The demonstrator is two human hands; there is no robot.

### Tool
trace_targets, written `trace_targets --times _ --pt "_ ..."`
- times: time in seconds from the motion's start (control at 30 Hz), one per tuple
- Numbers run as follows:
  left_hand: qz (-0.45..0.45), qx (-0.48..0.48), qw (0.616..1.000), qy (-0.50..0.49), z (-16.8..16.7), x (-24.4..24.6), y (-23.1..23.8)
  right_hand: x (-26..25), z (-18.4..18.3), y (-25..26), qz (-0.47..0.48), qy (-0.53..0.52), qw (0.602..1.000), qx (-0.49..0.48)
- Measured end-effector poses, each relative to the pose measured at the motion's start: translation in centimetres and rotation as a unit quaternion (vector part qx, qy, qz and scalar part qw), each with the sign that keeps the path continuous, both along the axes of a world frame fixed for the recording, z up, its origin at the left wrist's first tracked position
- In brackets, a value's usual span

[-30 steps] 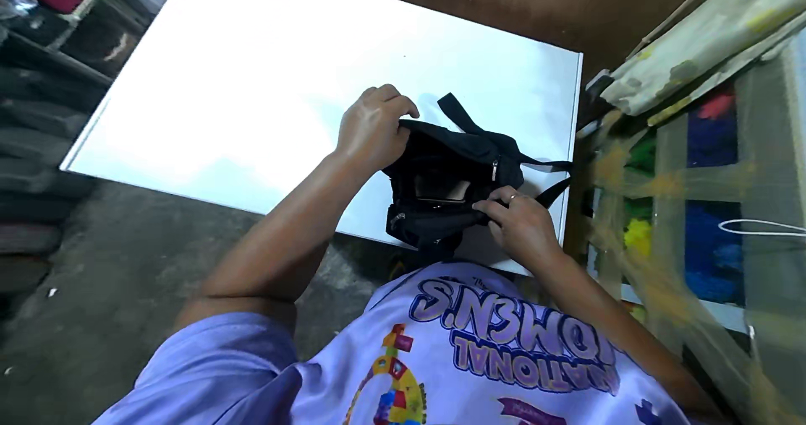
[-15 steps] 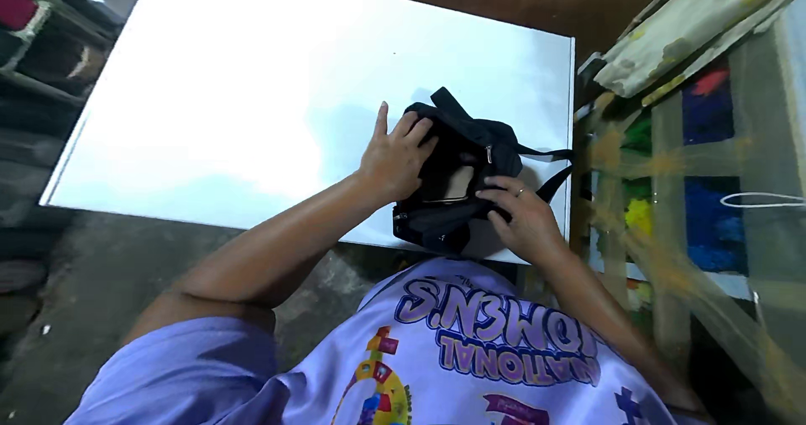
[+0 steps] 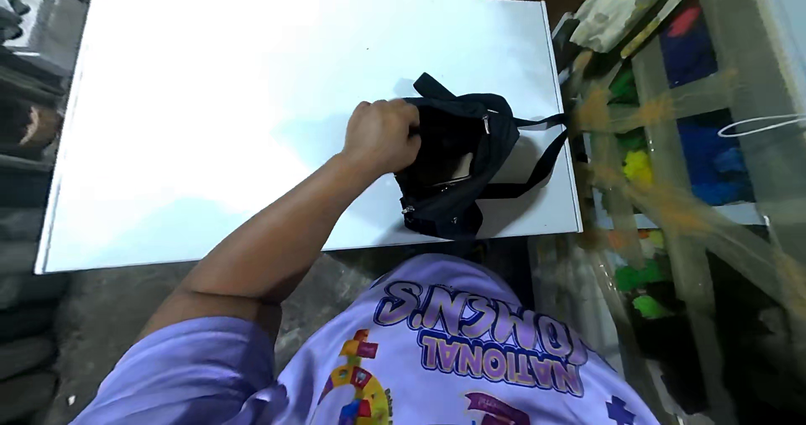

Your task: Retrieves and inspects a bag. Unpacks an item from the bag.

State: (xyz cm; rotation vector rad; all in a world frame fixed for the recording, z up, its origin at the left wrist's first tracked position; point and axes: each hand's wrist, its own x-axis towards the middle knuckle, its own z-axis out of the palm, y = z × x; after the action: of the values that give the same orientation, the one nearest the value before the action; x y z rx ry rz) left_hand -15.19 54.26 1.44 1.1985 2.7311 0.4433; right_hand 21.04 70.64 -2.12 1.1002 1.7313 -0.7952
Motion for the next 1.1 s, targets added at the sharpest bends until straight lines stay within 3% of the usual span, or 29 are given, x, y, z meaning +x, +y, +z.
trace_targets --times 0.03,0.07,0.1,0.13,0.17,0.2,0.23,0.27,0.43,0.5,0.57,0.6,0.7,0.8,0.87,1.1 --pt "0.027 0.028 0.999 -0.034 0.7 -0.3 -0.1 0.4 -0.9 -0.4 -0.017 0.011 1.000 0.002" --pt "0.049 0.047 0.996 -0.062 1.2 -0.5 0.0 1.8 -2.5 -0.4 -0.019 0.085 0.996 -0.001" --pt "0.062 0.058 0.993 -0.080 1.5 -0.7 0.0 4.5 -5.4 -0.1 -0.025 0.234 0.972 0.010" --pt "0.067 0.061 0.992 -0.086 1.5 -0.8 0.0 7.3 -9.9 -0.3 -0.052 0.448 0.891 0.054" --pt "0.067 0.058 0.992 -0.088 1.5 -0.8 0.0 7.7 -10.7 -0.4 -0.075 0.503 0.859 0.066" --pt "0.066 0.050 0.993 -0.089 1.6 -0.7 0.0 5.0 -5.6 -0.4 -0.126 0.311 0.942 0.020" --pt "0.064 0.045 0.993 -0.085 1.5 -0.6 -0.1 2.4 -2.5 -1.0 -0.192 0.197 0.961 0.029" --pt "0.060 0.043 0.994 -0.079 1.5 -0.5 -0.1 1.0 -0.9 -1.6 -0.234 0.147 0.960 0.054" --pt "0.045 0.058 0.997 -0.031 2.3 0.3 -0.7 0.8 0.1 -0.8 -0.228 0.135 0.964 0.021" --pt "0.032 0.038 0.999 -0.022 2.3 0.4 -0.9 2.0 -3.1 -0.3 -0.234 0.149 0.960 0.020" --pt "0.018 -0.002 1.000 -0.020 2.0 0.7 -1.1 4.4 -8.1 -0.9 -0.253 0.234 0.935 0.082" --pt "0.008 -0.015 1.000 -0.014 1.8 0.9 -1.2 4.9 -8.8 -1.2 -0.257 0.246 0.929 0.102" --pt "-0.019 -0.007 1.000 0.008 1.5 2.3 -1.2 2.9 -4.5 -0.4 -0.268 0.160 0.949 0.034" --pt "-0.060 0.042 0.996 0.047 1.3 4.2 -0.8 4.3 -6.6 -0.3 -0.128 0.195 0.971 0.058" --pt "-0.089 0.071 0.991 0.067 1.3 5.4 -0.3 4.1 -6.4 0.3 -0.051 0.151 0.987 0.037" --pt "-0.158 0.108 0.978 0.081 0.9 7.6 0.0 2.8 -3.0 1.3 0.018 0.049 0.999 -0.004"
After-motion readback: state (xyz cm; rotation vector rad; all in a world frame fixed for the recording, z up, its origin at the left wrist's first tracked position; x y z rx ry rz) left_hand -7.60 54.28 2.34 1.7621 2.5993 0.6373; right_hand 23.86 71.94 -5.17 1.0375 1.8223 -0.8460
